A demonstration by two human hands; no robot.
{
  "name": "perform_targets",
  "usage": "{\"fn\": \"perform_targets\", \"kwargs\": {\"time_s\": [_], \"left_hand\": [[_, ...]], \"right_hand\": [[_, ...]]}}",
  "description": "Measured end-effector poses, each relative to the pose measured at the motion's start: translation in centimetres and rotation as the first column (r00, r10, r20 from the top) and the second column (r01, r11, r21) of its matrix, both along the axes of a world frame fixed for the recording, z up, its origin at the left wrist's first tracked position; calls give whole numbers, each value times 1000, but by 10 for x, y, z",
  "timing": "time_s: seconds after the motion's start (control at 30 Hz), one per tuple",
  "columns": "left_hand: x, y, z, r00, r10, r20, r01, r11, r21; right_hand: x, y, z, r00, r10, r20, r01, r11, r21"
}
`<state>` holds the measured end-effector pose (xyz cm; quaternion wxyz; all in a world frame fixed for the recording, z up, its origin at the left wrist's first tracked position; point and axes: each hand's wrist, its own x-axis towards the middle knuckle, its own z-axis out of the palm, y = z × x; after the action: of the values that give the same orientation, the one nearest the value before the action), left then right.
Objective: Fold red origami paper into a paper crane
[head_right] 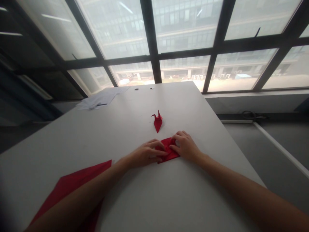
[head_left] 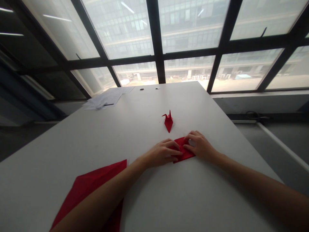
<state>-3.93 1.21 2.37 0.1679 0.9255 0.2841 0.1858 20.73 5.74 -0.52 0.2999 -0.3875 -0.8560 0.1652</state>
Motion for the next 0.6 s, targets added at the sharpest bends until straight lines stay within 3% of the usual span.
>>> {"fn": "perform_targets", "kwargs": {"time_s": [0.17,0.37,0.5,0.6], "left_hand": [[1,-2,4,999,40,-37,-41,999,-35],[1,0,3,998,-39,45,39,999,-6],[1,0,4,998,-67,10,67,997,30],[0,-2,6,999,-24,-28,25,999,36]], "right_hand": [[-1,-3,6,999,33,-20,-31,997,74],[0,-6,8,990,141,13,-142,983,116],[0,-6,4,992,101,73,-107,990,89],[0,-4,1,996,51,67,-55,997,62]]}}
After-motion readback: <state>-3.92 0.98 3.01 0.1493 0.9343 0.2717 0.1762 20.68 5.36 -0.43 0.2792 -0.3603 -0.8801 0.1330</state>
